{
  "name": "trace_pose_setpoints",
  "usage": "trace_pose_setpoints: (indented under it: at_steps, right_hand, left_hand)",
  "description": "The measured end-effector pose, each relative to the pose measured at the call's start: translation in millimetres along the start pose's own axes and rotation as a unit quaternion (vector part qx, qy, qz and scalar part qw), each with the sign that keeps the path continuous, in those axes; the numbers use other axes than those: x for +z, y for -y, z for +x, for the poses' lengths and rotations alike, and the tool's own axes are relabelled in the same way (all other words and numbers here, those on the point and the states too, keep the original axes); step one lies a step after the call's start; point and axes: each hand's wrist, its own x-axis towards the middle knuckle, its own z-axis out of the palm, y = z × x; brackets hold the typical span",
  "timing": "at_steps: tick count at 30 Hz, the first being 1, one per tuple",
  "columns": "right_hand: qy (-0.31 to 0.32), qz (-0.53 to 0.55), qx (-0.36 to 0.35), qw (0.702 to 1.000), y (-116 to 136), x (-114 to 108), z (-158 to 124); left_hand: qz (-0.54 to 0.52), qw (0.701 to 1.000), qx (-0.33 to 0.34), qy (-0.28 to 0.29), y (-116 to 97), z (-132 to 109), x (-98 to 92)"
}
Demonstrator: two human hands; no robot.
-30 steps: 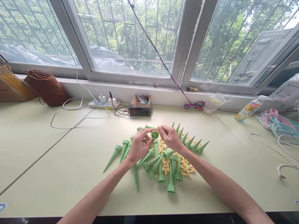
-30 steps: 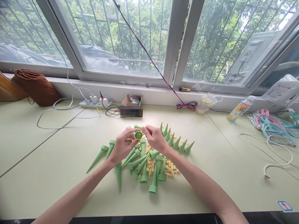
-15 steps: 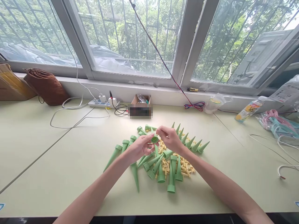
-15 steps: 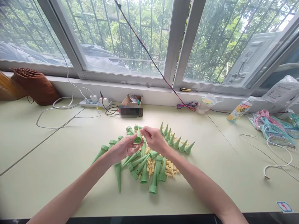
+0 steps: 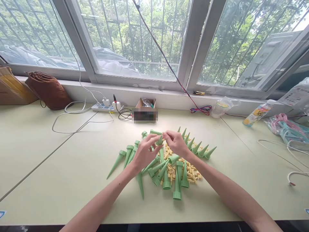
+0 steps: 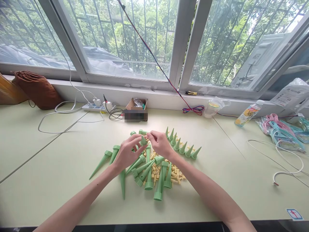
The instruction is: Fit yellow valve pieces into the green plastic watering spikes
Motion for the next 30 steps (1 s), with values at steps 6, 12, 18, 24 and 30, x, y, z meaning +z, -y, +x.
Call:
trace_pose_setpoints:
  at_steps: [6, 12, 18, 24, 30]
  right_hand:
    - [-0.015, 0.025, 0.017, 0.999, 1.0, -2.5, 1.4]
    - [-0.032, 0.049, 0.017, 0.998, 0.8, -4.7, 0.4]
    - [-0.001, 0.016, -0.043, 0.999, 4.0, -1.6, -3.2]
    - [0.013, 0.013, -0.035, 0.999, 2.3, -0.6, -3.2]
    - [0.009, 0.026, -0.009, 1.0, 2.2, -0.6, -2.0]
  left_hand:
    - [-0.014, 0.998, -0.066, 0.008, -1.6, 0.7, -0.3]
    - [-0.194, 0.937, -0.27, 0.11, -9.0, 7.8, -9.5]
    - [-0.396, 0.82, -0.354, 0.214, -12.7, 9.4, -11.8]
    - [-0.403, 0.834, -0.328, 0.188, -15.6, 8.8, -12.3]
    - [-0.221, 0.941, -0.226, 0.121, -14.5, 6.5, -9.2]
